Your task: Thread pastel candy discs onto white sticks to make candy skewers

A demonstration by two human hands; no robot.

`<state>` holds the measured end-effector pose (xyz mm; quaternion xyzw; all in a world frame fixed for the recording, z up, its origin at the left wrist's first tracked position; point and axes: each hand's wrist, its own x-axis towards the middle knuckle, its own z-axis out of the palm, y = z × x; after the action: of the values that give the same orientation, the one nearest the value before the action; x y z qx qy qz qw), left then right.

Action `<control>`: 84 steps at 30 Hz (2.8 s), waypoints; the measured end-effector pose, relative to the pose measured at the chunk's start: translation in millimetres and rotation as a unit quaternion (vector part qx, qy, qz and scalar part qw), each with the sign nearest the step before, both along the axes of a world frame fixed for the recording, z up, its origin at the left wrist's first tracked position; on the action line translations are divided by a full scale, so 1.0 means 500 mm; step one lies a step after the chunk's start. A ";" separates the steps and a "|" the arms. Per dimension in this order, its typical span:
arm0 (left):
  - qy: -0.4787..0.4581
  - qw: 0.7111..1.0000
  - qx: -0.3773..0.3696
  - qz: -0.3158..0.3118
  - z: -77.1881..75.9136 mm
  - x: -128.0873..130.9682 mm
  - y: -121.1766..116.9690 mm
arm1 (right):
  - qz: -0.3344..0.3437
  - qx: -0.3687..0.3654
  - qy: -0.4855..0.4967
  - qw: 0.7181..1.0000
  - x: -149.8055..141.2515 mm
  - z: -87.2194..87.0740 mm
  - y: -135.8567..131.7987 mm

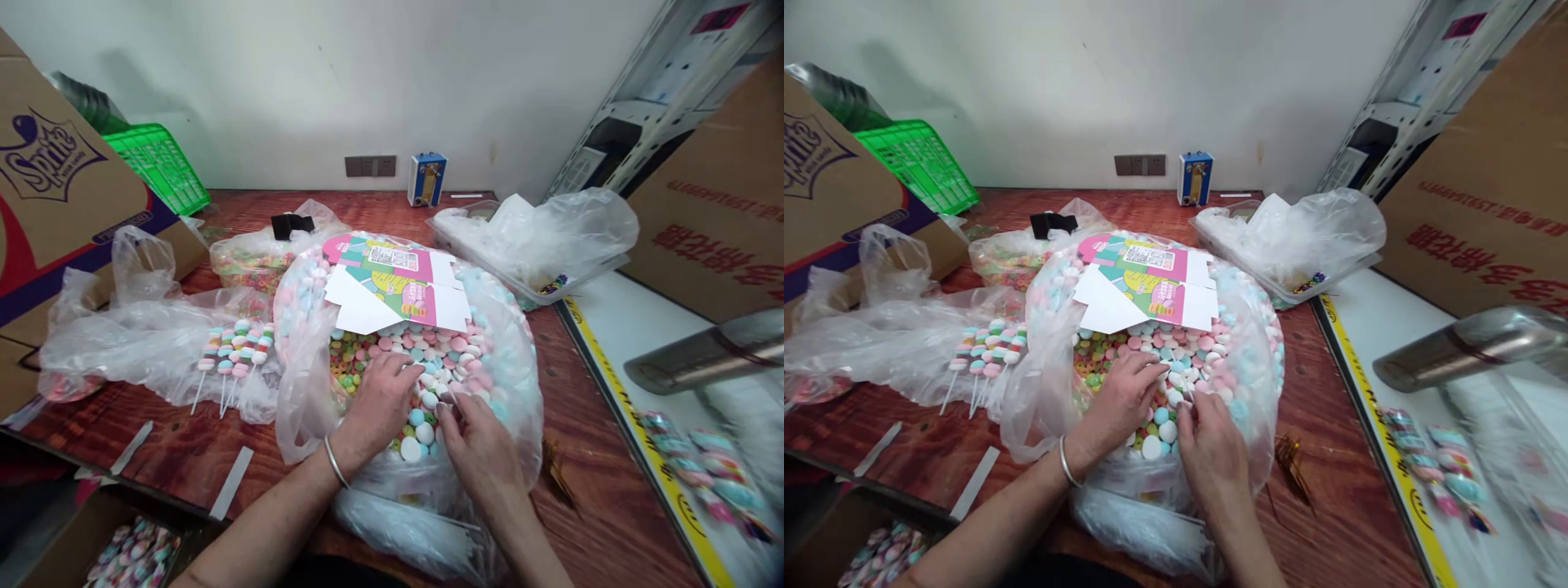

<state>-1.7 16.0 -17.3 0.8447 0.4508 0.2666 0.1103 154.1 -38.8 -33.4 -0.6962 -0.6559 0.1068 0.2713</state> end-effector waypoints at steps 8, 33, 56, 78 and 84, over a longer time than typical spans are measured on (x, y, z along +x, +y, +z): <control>0.030 0.996 -0.074 -0.030 -0.001 -0.006 -0.039 | 0.013 -0.019 -0.011 1.000 0.006 -0.011 0.008; -0.477 0.703 -0.526 -0.031 0.015 0.045 -0.051 | -0.012 -0.040 0.434 0.900 0.021 0.032 -0.045; -0.544 0.732 -0.401 0.084 0.021 0.033 -0.039 | -0.013 0.078 -0.182 0.980 -0.003 0.026 -0.123; -0.478 0.806 -0.347 0.051 -0.015 0.040 -0.050 | -0.012 0.000 -0.204 0.979 -0.022 0.048 -0.113; -0.476 0.795 -0.372 0.047 -0.010 0.048 -0.070 | 0.014 0.023 -0.210 0.977 -0.017 0.022 -0.117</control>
<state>22.2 -19.0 -22.5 0.4829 0.4445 0.4516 0.6044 145.4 -97.1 -22.5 -0.6875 -0.7101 -0.0530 0.1424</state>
